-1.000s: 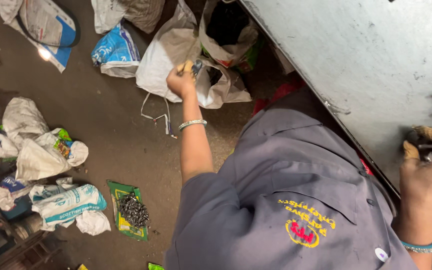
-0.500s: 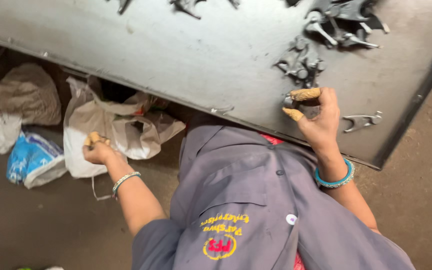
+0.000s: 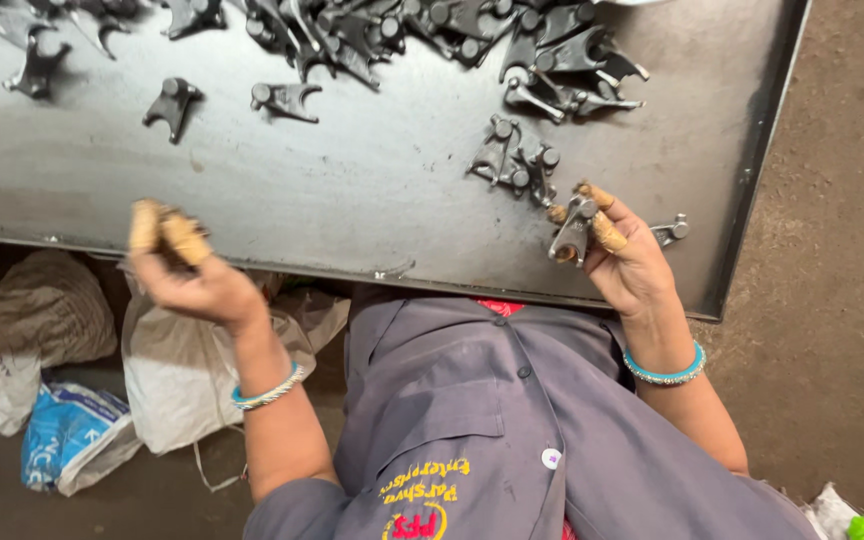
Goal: The person picks up dark metal castings one at a time from a metal table, turns each casting over in their hands, and places it back on the table in a separate pile, working through the pile across the episode.
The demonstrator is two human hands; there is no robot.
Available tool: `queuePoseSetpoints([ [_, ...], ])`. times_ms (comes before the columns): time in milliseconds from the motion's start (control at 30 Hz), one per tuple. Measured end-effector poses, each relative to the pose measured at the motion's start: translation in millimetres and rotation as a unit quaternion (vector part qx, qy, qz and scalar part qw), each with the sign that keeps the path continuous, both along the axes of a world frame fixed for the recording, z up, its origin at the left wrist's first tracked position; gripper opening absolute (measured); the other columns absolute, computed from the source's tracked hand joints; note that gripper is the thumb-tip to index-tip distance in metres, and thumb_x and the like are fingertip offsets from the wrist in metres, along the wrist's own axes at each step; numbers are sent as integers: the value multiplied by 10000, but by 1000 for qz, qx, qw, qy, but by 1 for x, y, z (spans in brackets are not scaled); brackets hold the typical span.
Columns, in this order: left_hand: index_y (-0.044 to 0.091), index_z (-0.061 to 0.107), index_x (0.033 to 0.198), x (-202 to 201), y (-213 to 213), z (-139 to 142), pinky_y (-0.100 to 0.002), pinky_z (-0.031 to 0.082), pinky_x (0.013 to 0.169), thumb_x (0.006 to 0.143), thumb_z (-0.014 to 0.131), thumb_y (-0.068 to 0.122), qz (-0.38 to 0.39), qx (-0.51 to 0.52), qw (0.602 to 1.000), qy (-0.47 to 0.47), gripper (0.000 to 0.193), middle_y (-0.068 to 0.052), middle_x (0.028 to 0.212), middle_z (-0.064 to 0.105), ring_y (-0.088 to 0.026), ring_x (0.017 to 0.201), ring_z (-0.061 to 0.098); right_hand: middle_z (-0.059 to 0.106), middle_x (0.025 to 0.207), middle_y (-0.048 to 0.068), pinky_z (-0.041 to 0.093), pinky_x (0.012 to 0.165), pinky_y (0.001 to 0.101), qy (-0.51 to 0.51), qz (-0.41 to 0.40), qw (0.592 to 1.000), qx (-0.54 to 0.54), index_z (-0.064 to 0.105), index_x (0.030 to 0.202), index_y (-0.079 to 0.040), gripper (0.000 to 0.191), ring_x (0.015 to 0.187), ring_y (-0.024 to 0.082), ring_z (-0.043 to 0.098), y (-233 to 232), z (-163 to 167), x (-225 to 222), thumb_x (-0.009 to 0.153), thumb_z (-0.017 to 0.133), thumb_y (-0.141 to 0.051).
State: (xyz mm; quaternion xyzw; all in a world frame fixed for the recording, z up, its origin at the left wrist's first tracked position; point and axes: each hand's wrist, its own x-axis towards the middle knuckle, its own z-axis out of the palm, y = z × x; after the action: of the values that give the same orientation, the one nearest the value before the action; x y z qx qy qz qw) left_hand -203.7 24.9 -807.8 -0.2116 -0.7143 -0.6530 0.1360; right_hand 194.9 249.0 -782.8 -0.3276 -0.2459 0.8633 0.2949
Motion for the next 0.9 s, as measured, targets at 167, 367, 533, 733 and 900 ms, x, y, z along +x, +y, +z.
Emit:
queuePoseSetpoints([
  [167, 16, 676, 1300, 65, 50, 25, -319, 556, 877, 1072, 692, 100, -127, -86, 988, 20, 243, -74, 1203, 702, -174, 1033, 664, 745, 1072, 163, 563, 694, 280, -169, 146, 966, 133, 615, 1315, 10, 440, 877, 165, 706, -1, 19, 0, 894, 733, -38],
  [367, 172, 588, 1452, 120, 100, 48, -316, 588, 831, 843, 867, 183, -360, -224, 903, -74, 670, -90, 1332, 609, -215, 1000, 662, 733, 914, 175, 474, 571, 293, -294, 292, 872, 260, 650, 1215, -21, 372, 723, 166, 639, 31, 56, -9, 865, 776, -21],
  [533, 206, 487, 1522, 146, 138, 56, -384, 562, 940, 754, 869, 114, -433, -247, 867, -17, 862, -157, 1501, 488, -354, 1250, 593, 687, 1204, 175, 595, 835, 298, -56, -44, 964, 257, 416, 1397, -96, 652, 1016, 209, 708, 52, 76, -25, 912, 847, -39],
  [733, 197, 422, 1526, 151, 161, 60, -471, 475, 1026, 656, 888, 58, -469, -311, 826, 14, 997, -189, 1490, 448, -441, 1264, 531, 648, 1042, 158, 541, 758, 387, -438, 38, 637, 633, 541, 1309, -12, 758, 872, 298, 630, 6, 52, -56, 687, 956, -135],
  [900, 163, 471, 1467, 149, 160, 59, -465, 498, 1008, 694, 883, 47, -461, -342, 818, 34, 884, -130, 1409, 545, -399, 1217, 576, 669, 1145, 129, 577, 845, 345, -453, 10, 673, 585, 564, 1285, -20, 515, 966, 221, 690, -4, 27, -46, 886, 884, -78],
])
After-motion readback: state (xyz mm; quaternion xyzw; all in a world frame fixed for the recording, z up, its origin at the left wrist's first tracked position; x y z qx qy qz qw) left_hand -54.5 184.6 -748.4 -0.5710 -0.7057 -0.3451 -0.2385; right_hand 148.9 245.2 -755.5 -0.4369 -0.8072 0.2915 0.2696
